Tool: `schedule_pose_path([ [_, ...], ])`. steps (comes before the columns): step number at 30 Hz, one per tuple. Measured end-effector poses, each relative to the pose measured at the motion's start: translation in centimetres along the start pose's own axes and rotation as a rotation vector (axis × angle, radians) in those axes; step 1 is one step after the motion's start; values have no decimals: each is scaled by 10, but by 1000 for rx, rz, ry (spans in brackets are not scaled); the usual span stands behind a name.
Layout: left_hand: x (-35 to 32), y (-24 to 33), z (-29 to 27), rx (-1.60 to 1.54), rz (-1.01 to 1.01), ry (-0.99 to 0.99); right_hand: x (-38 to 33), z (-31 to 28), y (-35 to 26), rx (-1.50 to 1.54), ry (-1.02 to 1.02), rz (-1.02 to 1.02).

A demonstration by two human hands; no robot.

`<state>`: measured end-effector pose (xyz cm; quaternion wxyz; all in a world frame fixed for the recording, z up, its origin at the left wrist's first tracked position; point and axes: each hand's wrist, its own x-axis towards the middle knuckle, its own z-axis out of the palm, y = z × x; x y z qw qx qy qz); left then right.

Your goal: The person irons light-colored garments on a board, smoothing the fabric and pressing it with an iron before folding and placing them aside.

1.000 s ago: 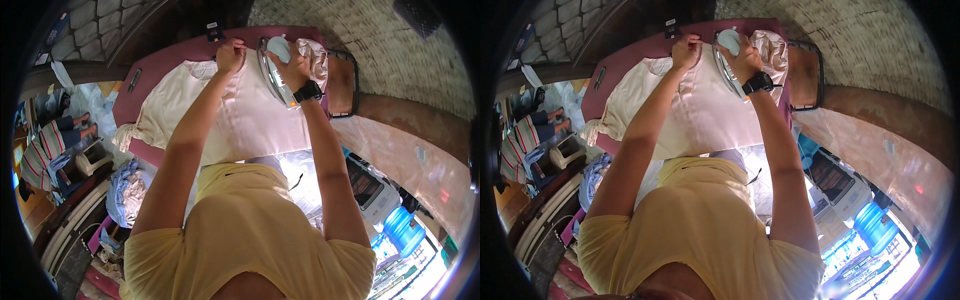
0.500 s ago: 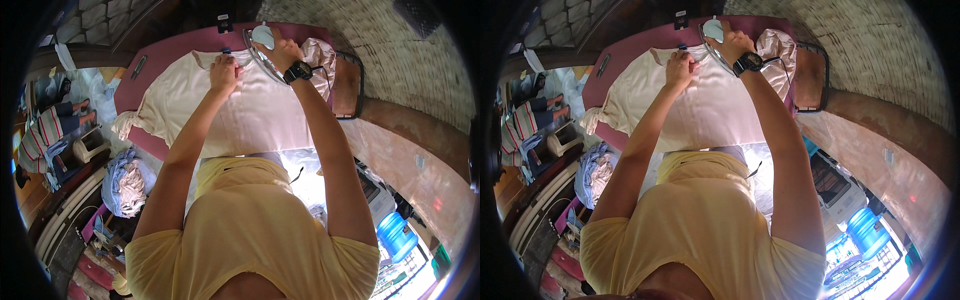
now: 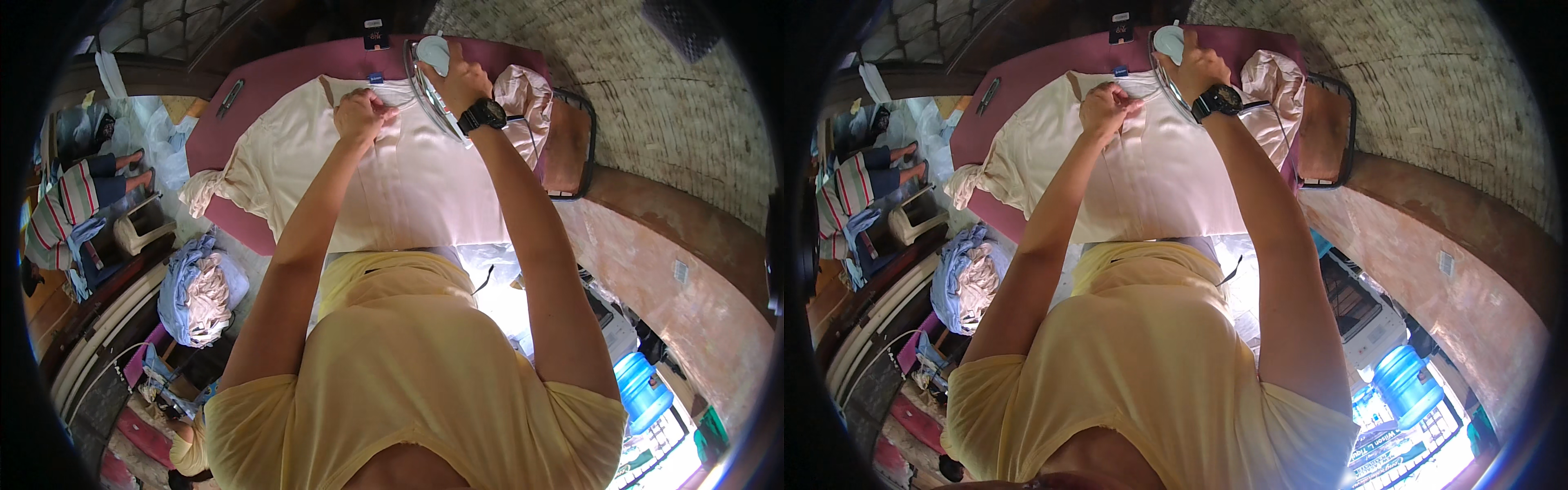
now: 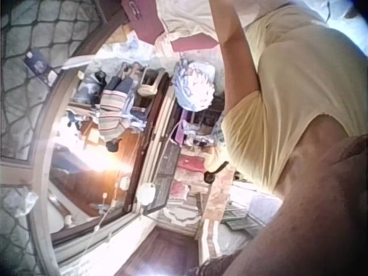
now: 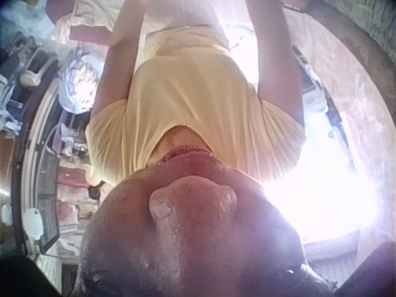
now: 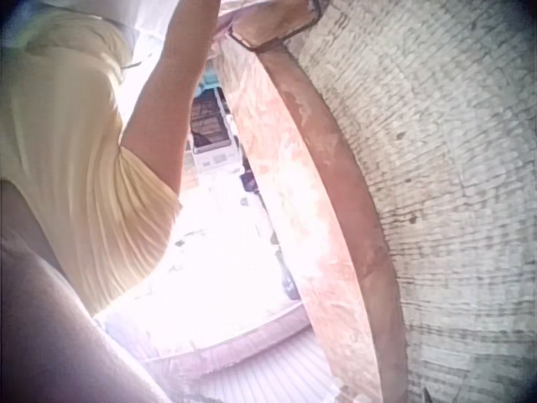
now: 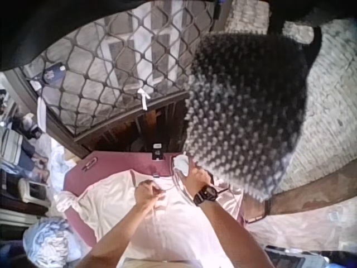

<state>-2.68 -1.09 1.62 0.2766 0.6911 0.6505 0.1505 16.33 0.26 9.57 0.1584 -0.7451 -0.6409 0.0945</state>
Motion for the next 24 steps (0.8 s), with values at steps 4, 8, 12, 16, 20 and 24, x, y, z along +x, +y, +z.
schedule_pose_path([
  [4, 2, -7, -1, -286, -53, -99, -11, -1, 3, -4, -53, -172],
  [8, 5, -31, 15, -377, 36, -55, -2, 0, -15, 13, 2, 36],
  [12, 1, -15, -2, -265, 46, -63, -16, 5, -8, 17, -68, -84],
  [16, 2, -22, -3, -166, 231, -7, 2, 6, 5, 156, -28, -58],
  [20, 2, -31, 5, -219, 320, 138, -9, -15, 24, 239, -141, -243],
  [24, 0, -46, -14, -528, 252, 151, -37, -26, 15, 233, -236, -397],
])
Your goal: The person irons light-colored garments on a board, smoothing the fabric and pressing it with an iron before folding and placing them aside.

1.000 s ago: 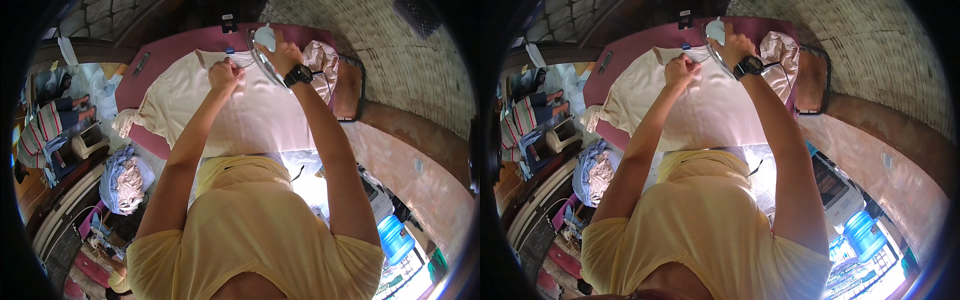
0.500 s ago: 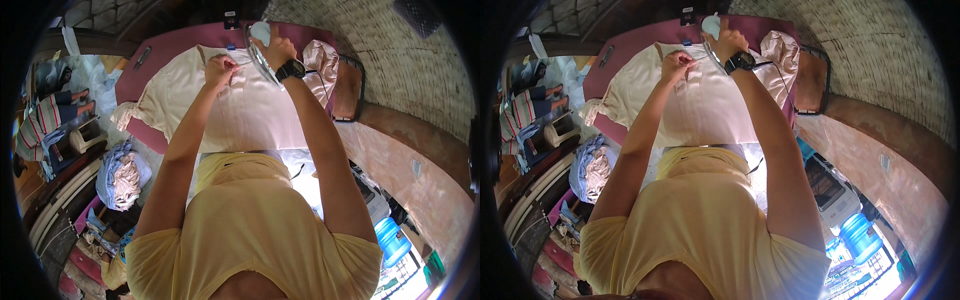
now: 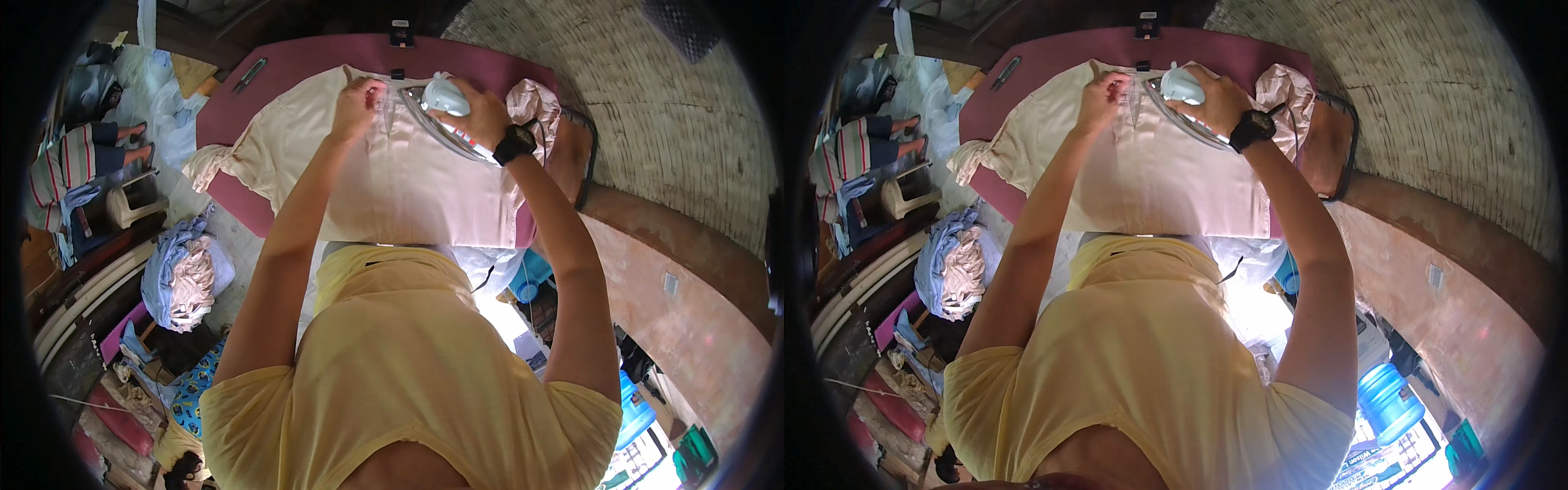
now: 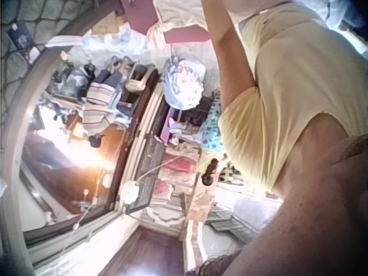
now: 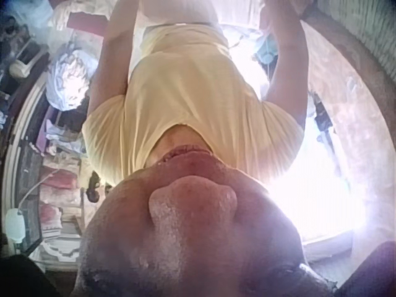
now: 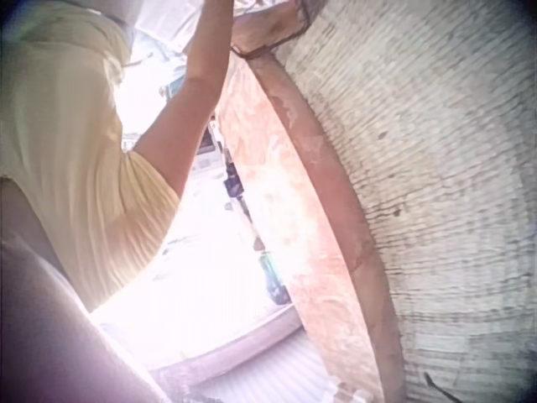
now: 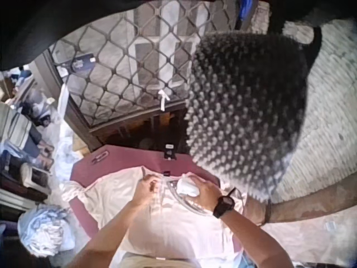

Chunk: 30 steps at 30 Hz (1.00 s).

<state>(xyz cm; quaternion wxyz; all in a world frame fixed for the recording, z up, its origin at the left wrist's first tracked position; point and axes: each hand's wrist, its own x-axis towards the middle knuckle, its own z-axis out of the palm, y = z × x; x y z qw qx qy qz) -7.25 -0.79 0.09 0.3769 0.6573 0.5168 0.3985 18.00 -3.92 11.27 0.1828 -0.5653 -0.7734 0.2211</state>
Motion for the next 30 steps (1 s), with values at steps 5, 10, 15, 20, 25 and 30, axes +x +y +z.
schedule_pose_path([
  [5, -2, 4, -33, 160, -15, -54, -3, 28, -1, -142, 63, -136],
  [10, -16, -6, -25, 257, -18, -173, 2, 29, -24, -183, -5, -72],
  [15, -8, 5, -19, 476, 69, -169, 9, 31, -17, -66, 26, 11],
  [20, -11, -3, -25, -51, 125, -1, 7, 8, -30, 28, 50, 116],
  [25, 34, -37, -74, 338, 125, 216, 9, 23, -71, -89, -83, 35],
  [30, 60, -32, -82, 597, -86, -126, 2, 60, -79, -78, -36, 15],
])
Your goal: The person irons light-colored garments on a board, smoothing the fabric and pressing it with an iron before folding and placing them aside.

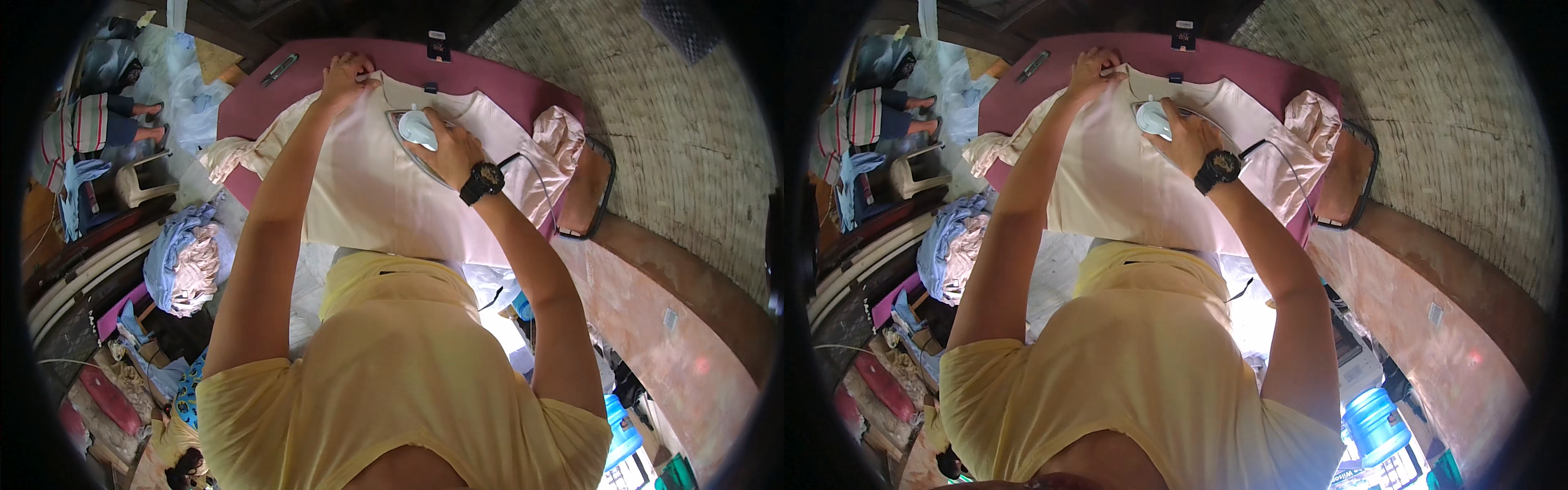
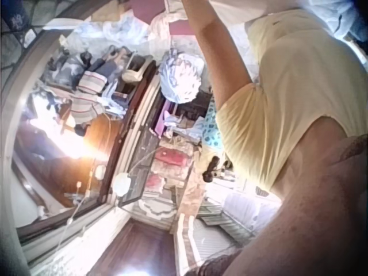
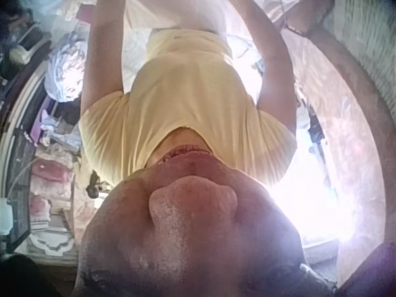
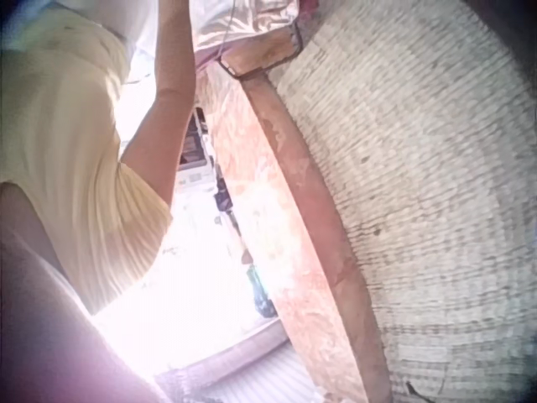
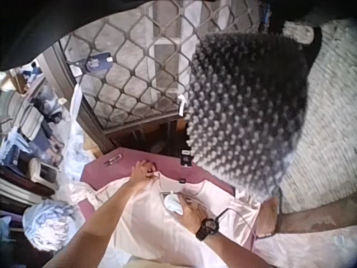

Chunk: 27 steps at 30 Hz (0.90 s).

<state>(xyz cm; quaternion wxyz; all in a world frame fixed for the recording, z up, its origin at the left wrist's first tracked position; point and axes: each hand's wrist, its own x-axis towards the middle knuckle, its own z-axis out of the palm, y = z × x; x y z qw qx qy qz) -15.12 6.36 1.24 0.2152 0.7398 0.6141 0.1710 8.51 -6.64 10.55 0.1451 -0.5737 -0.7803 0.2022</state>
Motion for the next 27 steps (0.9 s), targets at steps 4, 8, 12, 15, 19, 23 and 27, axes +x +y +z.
schedule_pose_path([
  [4, 18, -24, 0, -119, 50, -29, 7, 6, -7, 31, -36, 78],
  [8, 22, -23, 0, -215, -11, 31, 30, 11, -25, 39, 11, 122],
  [12, 27, -41, -9, -355, -75, -44, 49, 27, -32, 8, 48, 144],
  [15, 16, -75, -26, -199, 11, -64, 48, 23, -34, 29, 29, 173],
  [19, -19, -77, -29, 39, -40, -23, 63, 23, -39, 63, -3, 207],
  [23, -16, -69, -31, 13, -107, -34, 62, 22, -43, 61, 15, 219],
  [27, 20, -59, -12, -177, -123, 82, 72, 23, -43, 84, -15, 215],
])
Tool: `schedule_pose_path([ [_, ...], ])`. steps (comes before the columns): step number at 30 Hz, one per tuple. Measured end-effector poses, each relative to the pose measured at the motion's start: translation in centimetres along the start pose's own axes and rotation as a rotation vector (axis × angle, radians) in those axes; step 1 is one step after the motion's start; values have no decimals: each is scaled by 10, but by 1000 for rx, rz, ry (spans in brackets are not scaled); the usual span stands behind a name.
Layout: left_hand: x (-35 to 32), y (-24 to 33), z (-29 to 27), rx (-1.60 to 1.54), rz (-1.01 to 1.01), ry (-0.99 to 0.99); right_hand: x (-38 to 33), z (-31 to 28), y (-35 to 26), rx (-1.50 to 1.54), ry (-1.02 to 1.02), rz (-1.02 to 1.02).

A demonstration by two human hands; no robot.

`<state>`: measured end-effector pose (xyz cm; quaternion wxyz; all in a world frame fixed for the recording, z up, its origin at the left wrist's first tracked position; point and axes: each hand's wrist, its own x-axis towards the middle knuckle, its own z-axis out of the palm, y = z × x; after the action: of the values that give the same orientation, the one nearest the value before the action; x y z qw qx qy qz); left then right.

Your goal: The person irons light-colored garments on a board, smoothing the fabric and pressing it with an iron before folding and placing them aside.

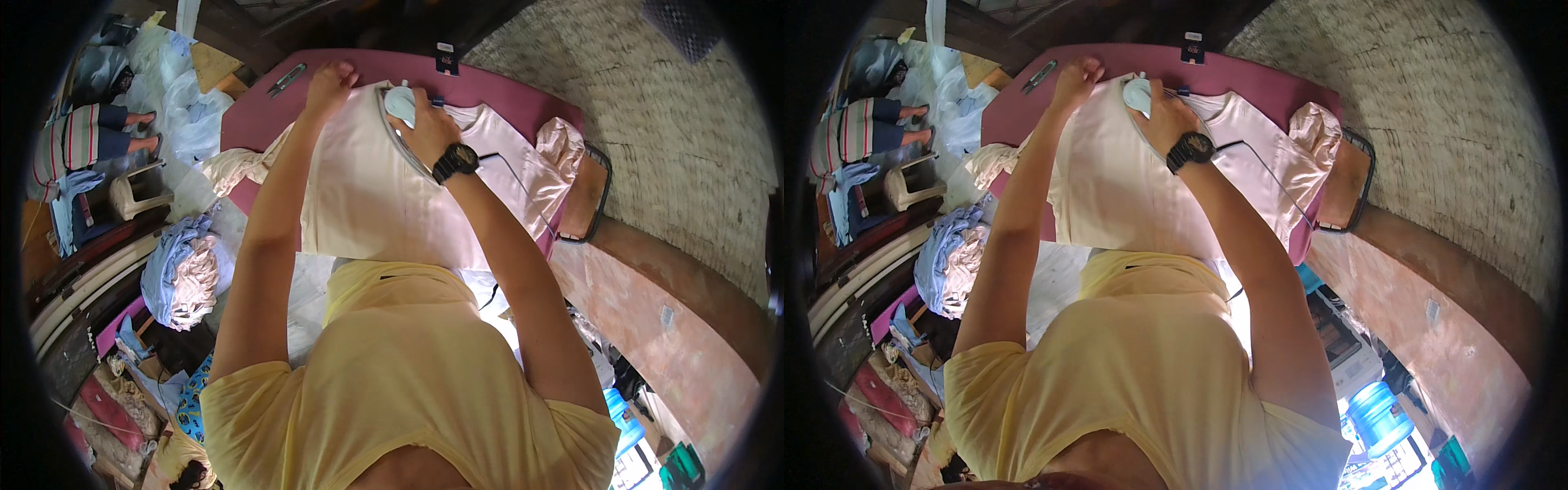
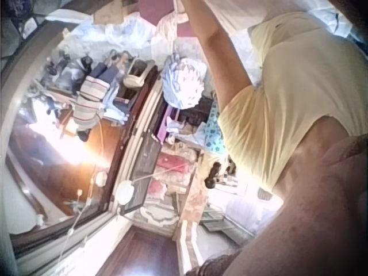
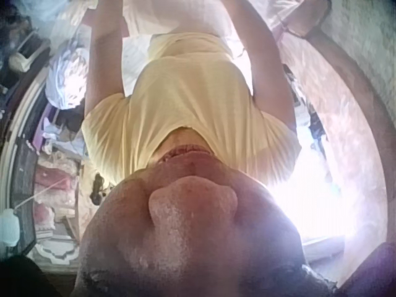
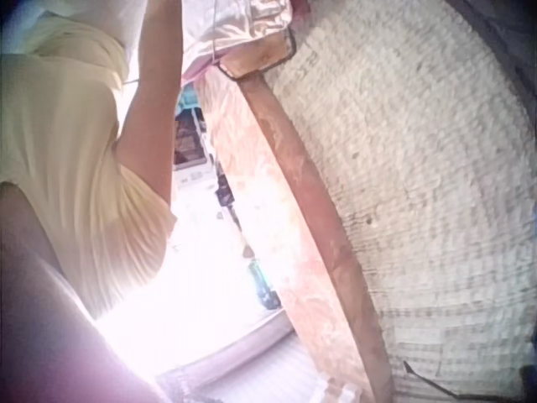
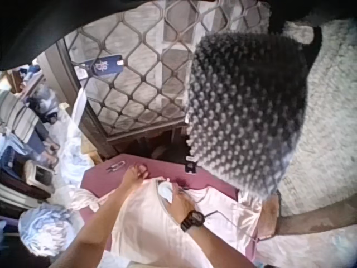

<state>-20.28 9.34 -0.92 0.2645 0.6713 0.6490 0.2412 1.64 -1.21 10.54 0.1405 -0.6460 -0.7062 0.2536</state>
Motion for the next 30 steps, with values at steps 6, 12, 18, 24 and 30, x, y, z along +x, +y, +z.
schedule_pose_path([
  [6, 54, 88, 54, 198, 121, 83, -43, -38, 41, -63, -61, -70],
  [12, 76, 123, 99, 98, 69, -265, -73, -74, 131, -118, 267, -141],
  [18, 18, 151, 56, -794, 163, -223, -38, -67, 174, -260, 345, -73],
  [24, -95, 114, -1, -203, 456, -365, -20, -72, 156, -231, 351, -35],
  [30, -121, 132, 71, 219, 607, -94, -10, -75, 151, -264, 272, -12],
])
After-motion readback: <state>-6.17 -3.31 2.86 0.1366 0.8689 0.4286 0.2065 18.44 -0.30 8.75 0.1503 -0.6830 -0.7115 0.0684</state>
